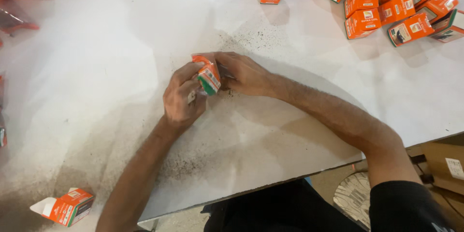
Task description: The person picks up small orange product boxes from a pile on the table, opens and folds each box, and inserts it into a clear plastic pouch, setting the filled pouch aside with a growing pile of packed items.
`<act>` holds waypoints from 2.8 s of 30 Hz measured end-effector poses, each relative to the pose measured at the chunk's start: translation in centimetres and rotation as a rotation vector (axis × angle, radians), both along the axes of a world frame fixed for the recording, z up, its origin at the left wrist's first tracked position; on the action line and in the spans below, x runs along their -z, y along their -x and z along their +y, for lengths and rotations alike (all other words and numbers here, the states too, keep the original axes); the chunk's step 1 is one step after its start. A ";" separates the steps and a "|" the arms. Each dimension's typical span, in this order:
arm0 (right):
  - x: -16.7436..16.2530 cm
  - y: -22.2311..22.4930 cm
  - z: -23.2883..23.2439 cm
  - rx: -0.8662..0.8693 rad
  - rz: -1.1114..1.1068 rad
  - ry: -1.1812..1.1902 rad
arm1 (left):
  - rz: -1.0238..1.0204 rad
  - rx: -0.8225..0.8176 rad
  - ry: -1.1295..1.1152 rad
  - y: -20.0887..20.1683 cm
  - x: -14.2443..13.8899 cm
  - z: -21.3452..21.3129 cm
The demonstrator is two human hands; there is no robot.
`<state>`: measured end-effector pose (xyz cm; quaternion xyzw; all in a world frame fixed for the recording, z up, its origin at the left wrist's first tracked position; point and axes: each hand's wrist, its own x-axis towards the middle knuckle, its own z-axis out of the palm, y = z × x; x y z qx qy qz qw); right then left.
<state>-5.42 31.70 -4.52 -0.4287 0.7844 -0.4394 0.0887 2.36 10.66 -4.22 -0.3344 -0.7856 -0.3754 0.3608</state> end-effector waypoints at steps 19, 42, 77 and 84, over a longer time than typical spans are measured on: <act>1.3 -0.5 0.0 0.010 0.130 0.040 | -0.782 -0.484 -0.075 0.9 0.0 2.0; 2.2 -1.7 0.1 0.088 0.405 0.051 | -1.273 0.059 -0.703 2.6 -0.1 -0.9; 2.4 10.8 4.9 0.672 0.857 -0.390 | -0.284 -0.285 0.047 6.6 3.5 -4.5; 4.0 11.8 4.7 0.555 0.765 -0.218 | -0.213 -0.570 0.001 25.4 0.8 -7.7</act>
